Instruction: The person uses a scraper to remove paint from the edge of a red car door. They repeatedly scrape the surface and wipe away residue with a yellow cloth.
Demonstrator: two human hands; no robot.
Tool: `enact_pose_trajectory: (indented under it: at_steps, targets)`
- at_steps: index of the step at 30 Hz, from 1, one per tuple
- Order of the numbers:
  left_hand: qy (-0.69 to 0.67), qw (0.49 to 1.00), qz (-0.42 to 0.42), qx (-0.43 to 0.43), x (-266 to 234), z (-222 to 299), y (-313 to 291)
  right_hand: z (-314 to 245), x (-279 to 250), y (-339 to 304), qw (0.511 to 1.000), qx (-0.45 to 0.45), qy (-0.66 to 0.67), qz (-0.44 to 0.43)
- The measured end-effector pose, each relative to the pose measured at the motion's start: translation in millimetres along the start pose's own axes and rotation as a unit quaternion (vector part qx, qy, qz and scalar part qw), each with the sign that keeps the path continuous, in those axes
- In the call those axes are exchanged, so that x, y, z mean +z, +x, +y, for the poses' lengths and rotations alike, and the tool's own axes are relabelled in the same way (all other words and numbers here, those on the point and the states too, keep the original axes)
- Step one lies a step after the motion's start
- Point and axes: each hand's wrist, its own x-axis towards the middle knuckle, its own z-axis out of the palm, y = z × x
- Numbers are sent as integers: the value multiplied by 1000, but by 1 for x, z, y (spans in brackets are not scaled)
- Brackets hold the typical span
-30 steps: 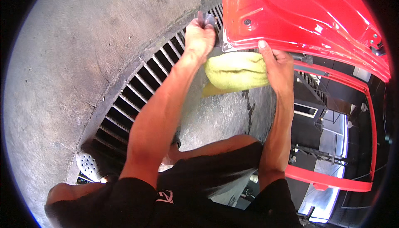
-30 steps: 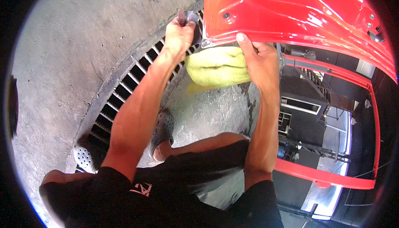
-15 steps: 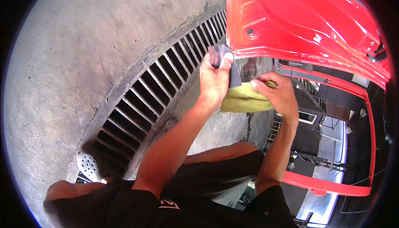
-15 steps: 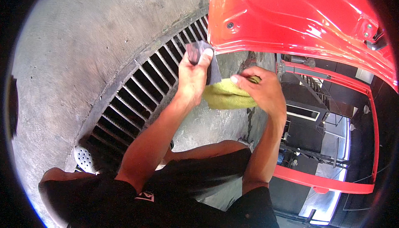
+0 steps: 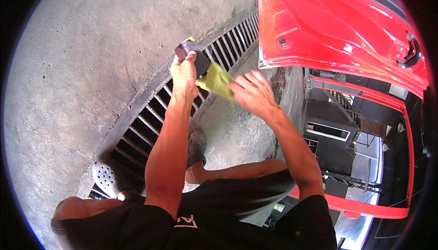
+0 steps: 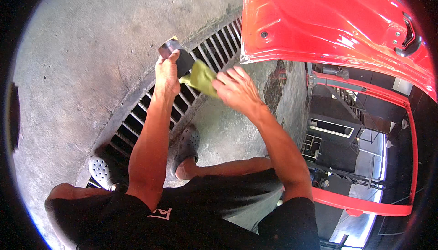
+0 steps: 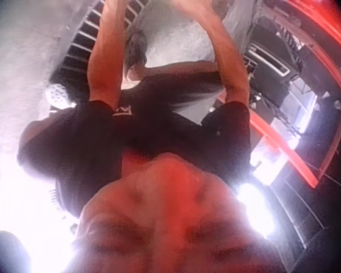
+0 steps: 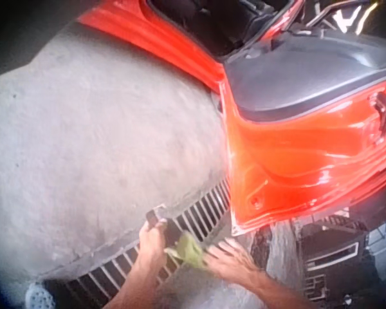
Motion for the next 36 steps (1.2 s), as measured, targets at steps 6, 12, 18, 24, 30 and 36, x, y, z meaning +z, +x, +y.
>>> enact_pose_trajectory:
  at_steps: [6,12,18,24,30,36]
  targets:
    - [40,999,22,28,-4,-1,-8,0,25,-133,965,186,121,-139]
    - [77,997,-1,32,-16,-36,-22,-12,59,-169,957,240,135,-96]
    - [27,951,-304,56,12,-59,-90,-13,-23,-70,682,429,592,14]
    - [0,944,-283,172,61,-81,-138,-18,-59,-42,702,410,557,171]
    - [47,979,-185,64,43,-89,-85,-26,-135,0,806,515,270,110]
    - [61,955,-267,-114,48,-46,-85,-3,-119,26,960,255,-85,74]
